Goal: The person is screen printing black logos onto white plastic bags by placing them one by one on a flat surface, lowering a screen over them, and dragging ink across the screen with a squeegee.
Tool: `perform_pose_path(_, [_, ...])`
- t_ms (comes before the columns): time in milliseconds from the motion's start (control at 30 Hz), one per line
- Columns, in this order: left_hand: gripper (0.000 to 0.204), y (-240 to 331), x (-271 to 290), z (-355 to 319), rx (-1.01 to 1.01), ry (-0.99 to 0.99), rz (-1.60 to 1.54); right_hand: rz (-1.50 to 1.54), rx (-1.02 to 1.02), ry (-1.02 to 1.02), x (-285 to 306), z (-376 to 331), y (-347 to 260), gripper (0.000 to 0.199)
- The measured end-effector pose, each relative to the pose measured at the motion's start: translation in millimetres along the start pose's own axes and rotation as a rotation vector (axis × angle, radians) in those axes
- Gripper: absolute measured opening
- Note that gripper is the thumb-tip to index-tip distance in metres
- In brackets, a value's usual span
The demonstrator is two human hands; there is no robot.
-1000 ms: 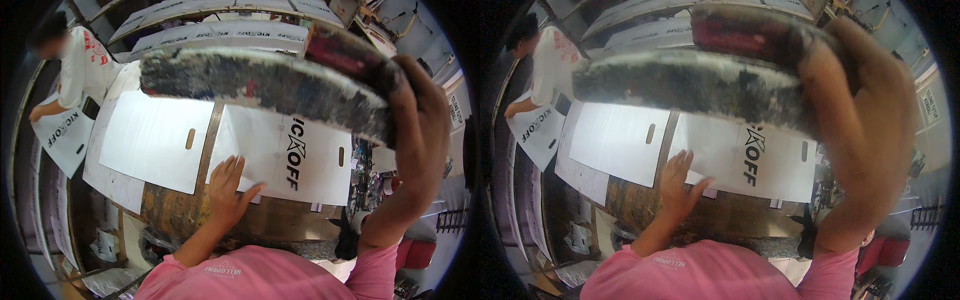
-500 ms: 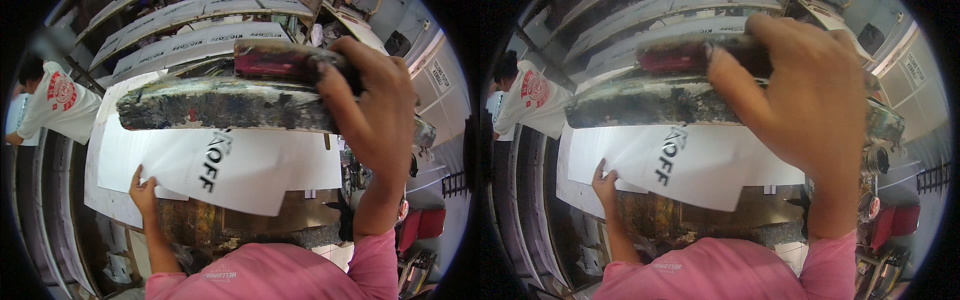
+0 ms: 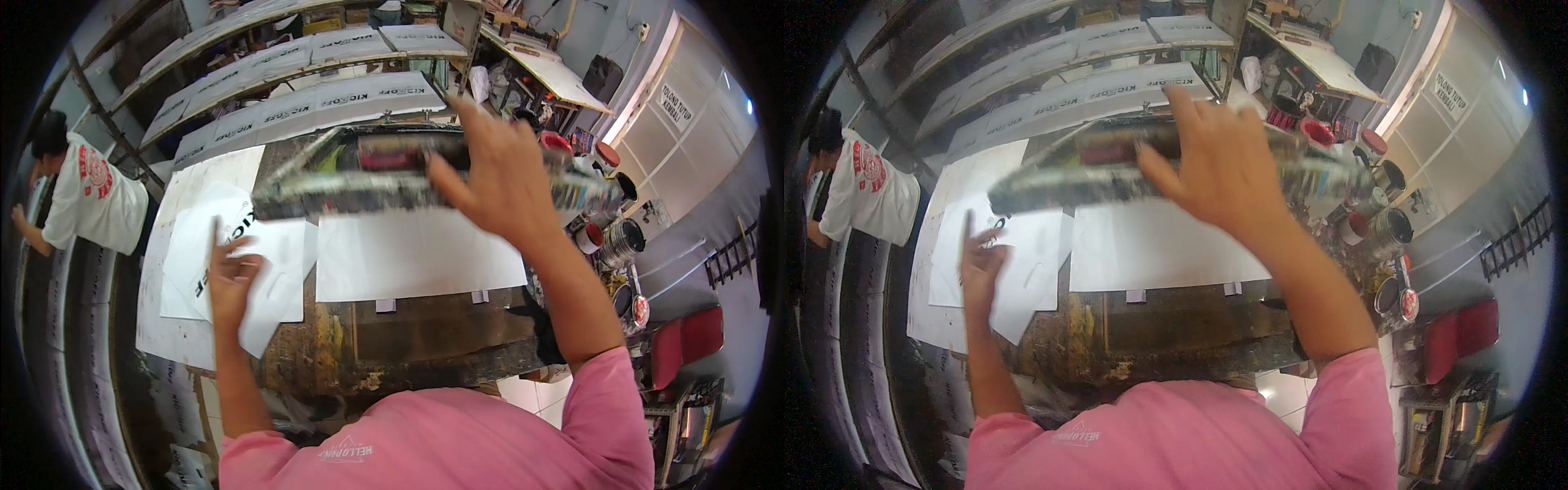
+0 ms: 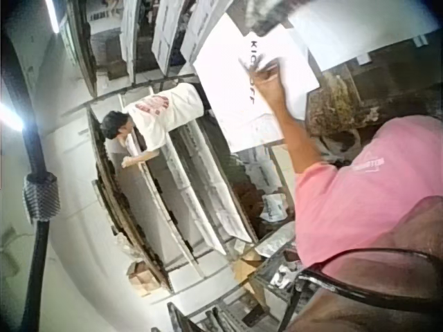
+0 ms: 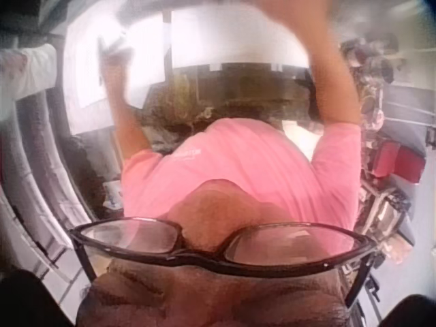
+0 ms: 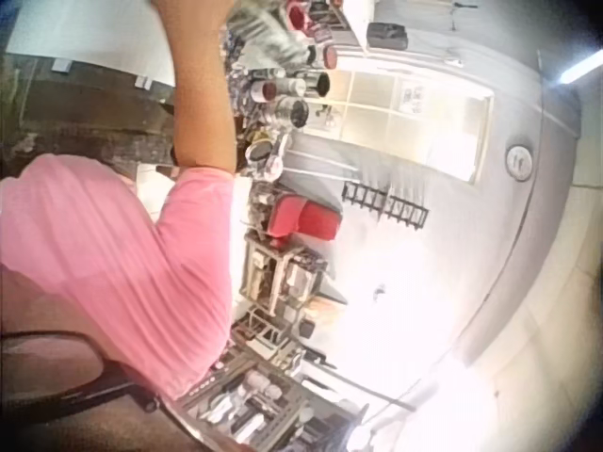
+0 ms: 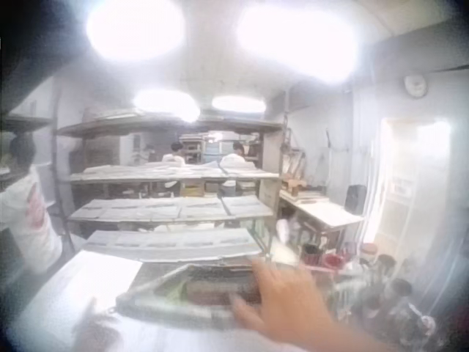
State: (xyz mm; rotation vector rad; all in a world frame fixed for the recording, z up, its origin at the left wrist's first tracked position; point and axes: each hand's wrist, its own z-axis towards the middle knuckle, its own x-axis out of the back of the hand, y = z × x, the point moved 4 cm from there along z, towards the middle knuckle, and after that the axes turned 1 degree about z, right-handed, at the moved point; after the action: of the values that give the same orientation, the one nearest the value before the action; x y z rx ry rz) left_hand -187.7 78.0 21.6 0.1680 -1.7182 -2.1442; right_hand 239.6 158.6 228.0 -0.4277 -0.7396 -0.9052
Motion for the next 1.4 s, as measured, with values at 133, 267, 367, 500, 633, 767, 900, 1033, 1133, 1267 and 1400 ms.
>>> perform_pose_path(133, [0.128, 42, -112, -77, 0.142, -0.126, -0.213, -0.003, 0.019, -0.432, -32, -96, -17, 0.069])
perform_pose_path(267, [0.093, -10, -129, -121, 0.437, -0.143, -0.004, 0.138, 0.039, -0.602, -82, -176, -9, 0.040])
perform_pose_path(367, [0.097, -44, -123, -134, 0.123, -0.088, 0.632, 0.370, -0.159, -0.844, -106, -219, -16, 0.042])
perform_pose_path(500, [0.107, -74, -122, -143, 0.063, -0.074, 0.680, 0.218, -0.075, -0.783, -127, -238, -29, 0.055])
perform_pose_path(633, [0.115, -76, -121, -142, 0.115, -0.082, 0.706, 0.207, -0.015, -0.621, -169, -220, -3, 0.064])
perform_pose_path(767, [0.116, -71, -121, -141, 0.130, -0.128, 0.682, 0.183, 0.047, -0.544, -237, -162, 45, 0.062])
perform_pose_path(900, [0.112, -71, -119, -141, 0.232, -0.148, 0.708, 0.139, 0.062, -0.487, -304, -98, 92, 0.050])
perform_pose_path(1033, [0.109, -65, -120, -141, 0.135, -0.108, 0.636, 0.056, 0.081, -0.397, -356, -45, 134, 0.044])
perform_pose_path(1133, [0.111, -66, -120, -145, 0.163, -0.082, 0.582, 0.058, 0.086, -0.545, -359, -24, 148, 0.043])
perform_pose_path(1267, [0.116, -70, -120, -149, 0.037, -0.032, 0.620, 0.286, 0.072, -0.718, -295, -32, 124, 0.051])
perform_pose_path(1400, [0.128, -73, -121, -149, 0.005, 0.019, 0.479, 0.279, 0.001, -0.836, -182, -126, 54, 0.047])
